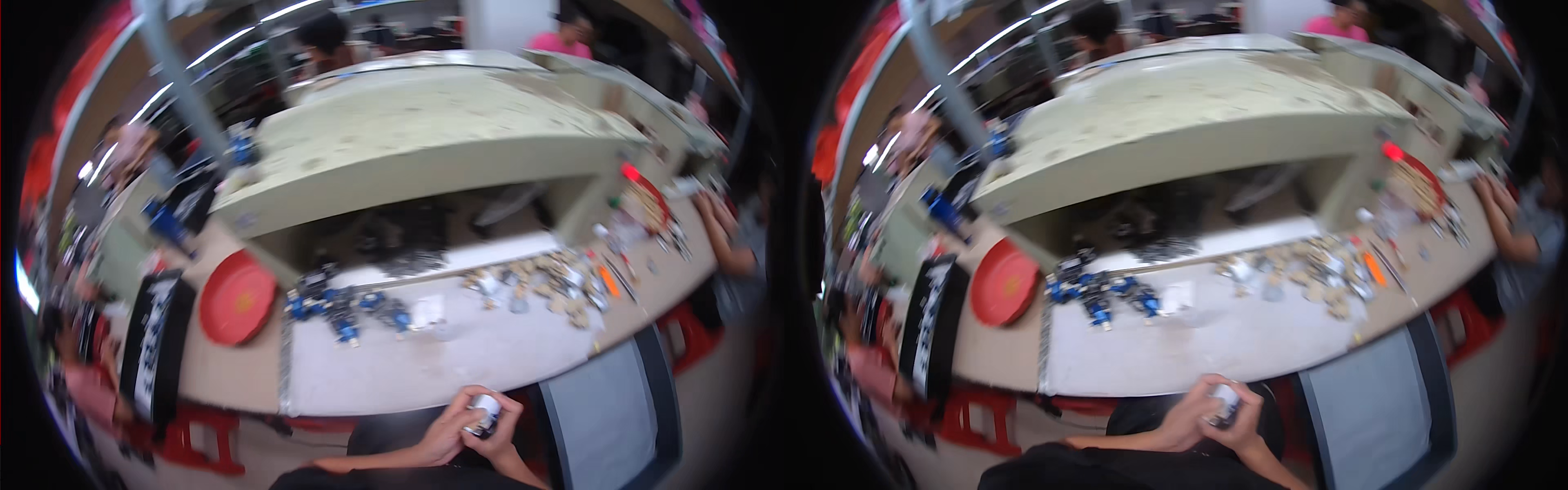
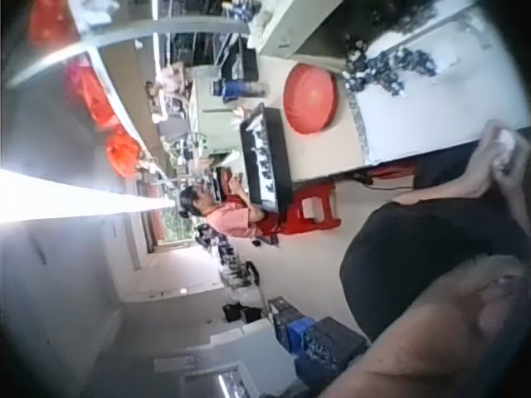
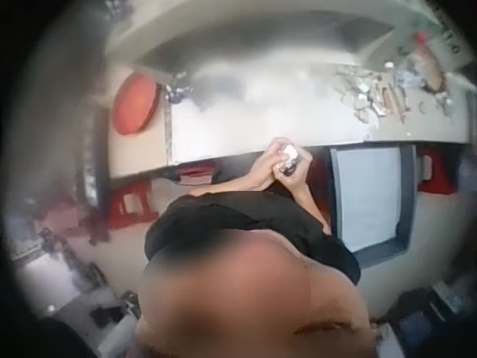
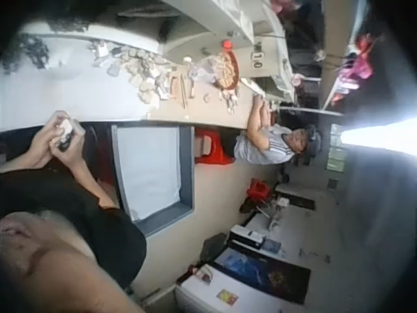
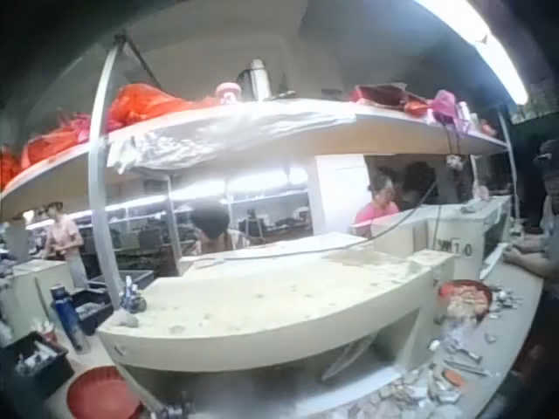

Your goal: The person applies glue from a squeeze bottle onto figurine components, attaches pieces to them by hand, presses the parts together, and places an assembled figurine into a tray.

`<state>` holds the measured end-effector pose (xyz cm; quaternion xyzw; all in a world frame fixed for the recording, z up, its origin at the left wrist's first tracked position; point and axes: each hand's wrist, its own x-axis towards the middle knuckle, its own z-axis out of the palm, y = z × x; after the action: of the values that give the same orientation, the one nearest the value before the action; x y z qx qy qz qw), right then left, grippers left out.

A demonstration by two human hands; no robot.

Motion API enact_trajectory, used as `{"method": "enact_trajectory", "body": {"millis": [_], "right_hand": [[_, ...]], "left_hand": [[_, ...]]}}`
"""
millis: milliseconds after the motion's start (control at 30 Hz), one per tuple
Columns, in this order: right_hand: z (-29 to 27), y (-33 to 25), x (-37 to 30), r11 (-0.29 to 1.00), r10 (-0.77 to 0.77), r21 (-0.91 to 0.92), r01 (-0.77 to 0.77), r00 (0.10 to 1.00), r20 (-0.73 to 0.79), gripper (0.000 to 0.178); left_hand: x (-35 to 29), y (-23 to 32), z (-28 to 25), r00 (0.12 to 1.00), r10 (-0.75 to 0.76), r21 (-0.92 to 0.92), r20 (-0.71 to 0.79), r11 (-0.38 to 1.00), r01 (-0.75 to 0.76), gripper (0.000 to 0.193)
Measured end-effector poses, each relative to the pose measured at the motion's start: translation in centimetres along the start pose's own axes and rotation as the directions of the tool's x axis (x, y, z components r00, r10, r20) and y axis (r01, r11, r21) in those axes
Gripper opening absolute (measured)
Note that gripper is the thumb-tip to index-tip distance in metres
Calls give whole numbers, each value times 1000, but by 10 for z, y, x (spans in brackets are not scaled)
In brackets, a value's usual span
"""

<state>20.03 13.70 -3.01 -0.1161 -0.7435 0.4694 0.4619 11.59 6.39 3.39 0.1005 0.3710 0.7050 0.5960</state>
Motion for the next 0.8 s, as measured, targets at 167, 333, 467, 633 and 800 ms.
{"method": "enact_trajectory", "body": {"millis": [167,333,467,633,800], "right_hand": [[14,-27,7,997,50,-60,-49,999,7,70],[23,-41,-2,995,8,-97,-8,1000,3,67],[25,-48,-8,998,3,-68,-7,998,-58,62],[20,-55,-3,991,112,-74,-114,993,-34,61],[20,-45,0,989,126,-85,-124,992,19,63]], "left_hand": [[-13,1,-16,998,62,-3,-30,998,-62,35],[-29,-3,-15,986,157,50,-57,987,-155,36],[-36,-6,-21,990,140,38,24,989,-140,36],[-31,-8,-19,991,128,26,-29,992,-127,36],[-26,-3,-16,993,115,21,-30,993,-115,36]]}}
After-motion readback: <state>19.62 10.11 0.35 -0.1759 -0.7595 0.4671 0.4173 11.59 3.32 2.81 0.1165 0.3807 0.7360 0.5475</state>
